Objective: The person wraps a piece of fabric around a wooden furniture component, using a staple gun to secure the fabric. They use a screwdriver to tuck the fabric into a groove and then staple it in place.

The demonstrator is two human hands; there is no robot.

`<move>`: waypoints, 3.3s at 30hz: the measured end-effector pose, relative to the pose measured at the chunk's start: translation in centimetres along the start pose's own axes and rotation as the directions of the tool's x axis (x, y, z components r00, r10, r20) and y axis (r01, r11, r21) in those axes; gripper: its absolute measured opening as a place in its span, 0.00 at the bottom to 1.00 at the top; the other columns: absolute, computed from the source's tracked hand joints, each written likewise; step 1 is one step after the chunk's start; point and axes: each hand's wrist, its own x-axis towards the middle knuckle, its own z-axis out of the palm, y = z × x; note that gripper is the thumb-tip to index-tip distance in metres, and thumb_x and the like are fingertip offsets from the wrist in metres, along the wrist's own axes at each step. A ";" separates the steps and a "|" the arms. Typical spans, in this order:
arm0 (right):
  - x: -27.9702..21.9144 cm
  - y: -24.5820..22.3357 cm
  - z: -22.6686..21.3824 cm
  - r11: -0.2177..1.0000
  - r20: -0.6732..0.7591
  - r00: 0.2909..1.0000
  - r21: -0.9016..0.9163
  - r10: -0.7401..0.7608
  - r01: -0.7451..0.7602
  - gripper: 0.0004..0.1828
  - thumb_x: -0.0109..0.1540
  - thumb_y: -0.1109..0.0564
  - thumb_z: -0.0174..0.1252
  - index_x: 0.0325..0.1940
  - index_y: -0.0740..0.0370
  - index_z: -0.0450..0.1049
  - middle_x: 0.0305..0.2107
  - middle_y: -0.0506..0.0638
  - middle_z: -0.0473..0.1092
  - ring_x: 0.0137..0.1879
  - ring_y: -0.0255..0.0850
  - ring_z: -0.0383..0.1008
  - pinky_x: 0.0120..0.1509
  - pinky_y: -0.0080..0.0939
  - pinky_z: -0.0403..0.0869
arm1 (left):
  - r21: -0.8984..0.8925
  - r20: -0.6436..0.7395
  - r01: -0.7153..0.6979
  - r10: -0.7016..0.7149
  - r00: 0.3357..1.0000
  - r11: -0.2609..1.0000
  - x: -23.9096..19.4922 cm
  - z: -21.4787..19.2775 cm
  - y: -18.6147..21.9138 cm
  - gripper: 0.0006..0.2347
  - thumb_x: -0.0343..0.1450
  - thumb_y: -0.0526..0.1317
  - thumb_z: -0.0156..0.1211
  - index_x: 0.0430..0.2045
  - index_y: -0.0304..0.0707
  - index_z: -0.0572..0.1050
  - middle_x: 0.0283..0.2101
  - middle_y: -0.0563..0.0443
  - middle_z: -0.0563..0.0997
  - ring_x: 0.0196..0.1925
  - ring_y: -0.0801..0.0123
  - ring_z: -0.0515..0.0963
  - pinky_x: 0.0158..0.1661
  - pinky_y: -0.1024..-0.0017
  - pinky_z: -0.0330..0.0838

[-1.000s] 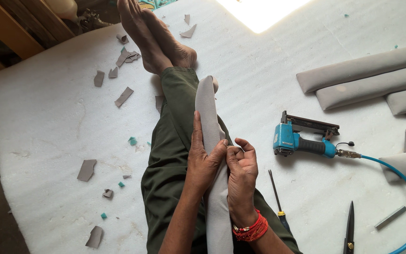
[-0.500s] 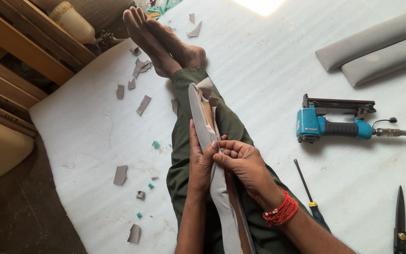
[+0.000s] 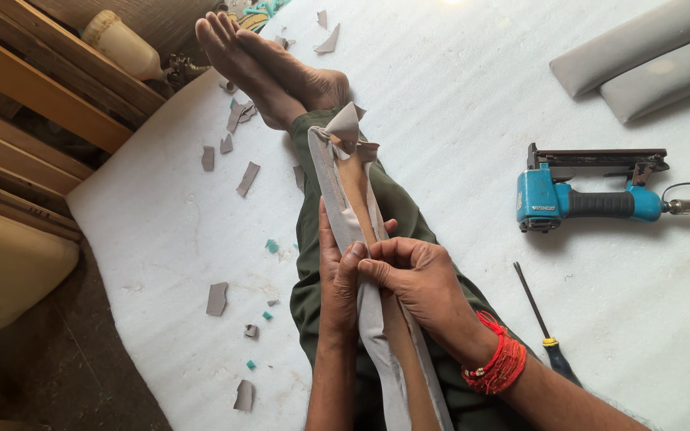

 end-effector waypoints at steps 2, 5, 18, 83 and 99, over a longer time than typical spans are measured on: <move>0.0 -0.4 -0.2 0.998 -0.036 0.999 -0.060 -0.004 0.002 0.10 0.60 0.57 0.65 0.41 0.66 0.82 0.29 0.49 0.80 0.34 0.31 0.77 0.39 0.30 0.77 | -0.009 0.017 0.016 -0.016 1.000 1.000 0.1 0.6 0.1 0.44 0.67 0.46 0.60 0.75 0.53 0.35 0.63 0.21 0.66 0.58 0.43 0.78 0.50 0.54 0.78; 0.0 -0.3 -0.6 0.997 -0.042 0.998 -0.071 -0.045 0.042 0.10 0.60 0.56 0.64 0.38 0.66 0.82 0.29 0.49 0.79 0.33 0.31 0.76 0.39 0.32 0.78 | -0.050 0.053 0.007 -0.005 0.999 0.999 0.1 1.2 0.0 0.43 0.68 0.44 0.61 0.75 0.53 0.36 0.65 0.23 0.64 0.60 0.42 0.77 0.52 0.53 0.77; 0.2 0.5 -0.7 0.997 -0.081 0.994 0.030 -0.068 0.071 0.13 0.62 0.51 0.62 0.34 0.64 0.78 0.34 0.47 0.71 0.41 0.33 0.72 0.47 0.32 0.75 | -0.090 0.084 -0.030 0.038 0.996 0.996 0.1 1.6 -0.5 0.42 0.69 0.46 0.62 0.75 0.52 0.38 0.67 0.27 0.62 0.61 0.43 0.75 0.53 0.51 0.78; 2.2 1.1 -31.0 -0.349 0.108 0.937 -0.937 -0.333 -0.016 0.57 0.49 0.47 0.73 0.78 0.53 0.52 0.51 0.53 0.68 0.57 0.48 0.71 0.66 0.48 0.75 | 0.263 0.231 -0.101 0.039 0.972 0.960 1.4 2.5 -1.2 0.35 0.74 0.39 0.48 0.76 0.37 0.38 0.81 0.38 0.41 0.83 0.55 0.40 0.75 0.59 0.39; 2.8 -9.3 -24.4 0.326 -0.276 0.957 -0.916 -0.092 -0.233 0.25 0.58 0.52 0.71 0.56 0.63 0.74 0.28 0.58 0.76 0.35 0.51 0.79 0.39 0.48 0.78 | 0.274 0.216 -0.065 0.005 0.976 0.960 2.1 2.3 -1.6 0.35 0.72 0.40 0.49 0.75 0.40 0.40 0.80 0.38 0.43 0.81 0.53 0.43 0.74 0.58 0.43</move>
